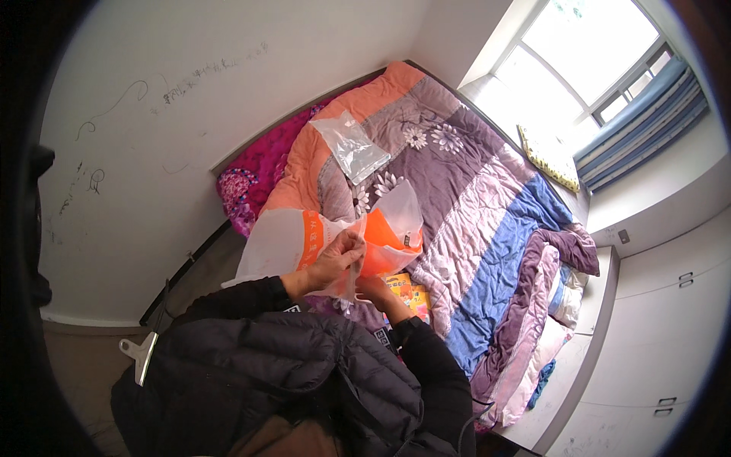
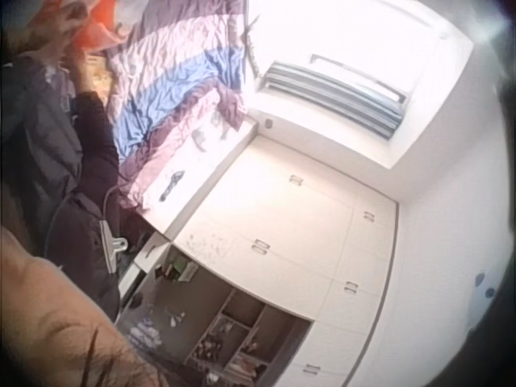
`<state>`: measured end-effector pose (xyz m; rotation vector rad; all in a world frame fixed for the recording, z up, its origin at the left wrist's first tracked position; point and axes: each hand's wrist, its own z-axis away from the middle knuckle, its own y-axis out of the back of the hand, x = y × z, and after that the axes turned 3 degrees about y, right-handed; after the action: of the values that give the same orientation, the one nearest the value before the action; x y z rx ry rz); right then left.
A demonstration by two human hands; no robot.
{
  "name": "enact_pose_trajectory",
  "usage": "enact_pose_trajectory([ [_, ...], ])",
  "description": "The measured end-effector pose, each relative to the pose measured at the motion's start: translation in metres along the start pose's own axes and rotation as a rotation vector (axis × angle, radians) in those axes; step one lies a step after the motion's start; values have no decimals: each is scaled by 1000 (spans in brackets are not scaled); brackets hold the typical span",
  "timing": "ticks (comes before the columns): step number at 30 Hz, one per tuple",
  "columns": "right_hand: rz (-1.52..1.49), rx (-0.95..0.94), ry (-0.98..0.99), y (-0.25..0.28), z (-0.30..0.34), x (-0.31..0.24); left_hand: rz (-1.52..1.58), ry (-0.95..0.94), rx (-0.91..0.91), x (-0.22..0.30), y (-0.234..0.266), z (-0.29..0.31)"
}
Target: The person unpacks books from a plastic bag on a bed, places the bag under the bed, then moves to a desk to flip through the books and wipe the surface with a cloth. The person also picks up a phone and a small bag, then walks into a bathroom and hangs the bag on a wall hook.
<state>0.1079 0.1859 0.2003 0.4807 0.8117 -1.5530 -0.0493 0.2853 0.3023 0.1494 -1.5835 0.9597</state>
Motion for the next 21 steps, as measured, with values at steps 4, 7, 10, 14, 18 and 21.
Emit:
enact_pose_trajectory([
  [4,132,190,456,-5,28,-17,22,133,158,18,27,18],
  [7,-269,417,412,-9,57,-44,-91,220,129,28,46,28],
  [10,-452,412,394,-8,60,-65,-173,232,88,16,45,38],
  [14,-403,475,339,-29,38,-62,-144,316,143,-5,53,40],
  [18,-101,438,225,-62,32,-41,-159,289,251,-25,66,30],
  [21,25,263,169,-80,28,-28,-271,59,186,-41,59,28],
])
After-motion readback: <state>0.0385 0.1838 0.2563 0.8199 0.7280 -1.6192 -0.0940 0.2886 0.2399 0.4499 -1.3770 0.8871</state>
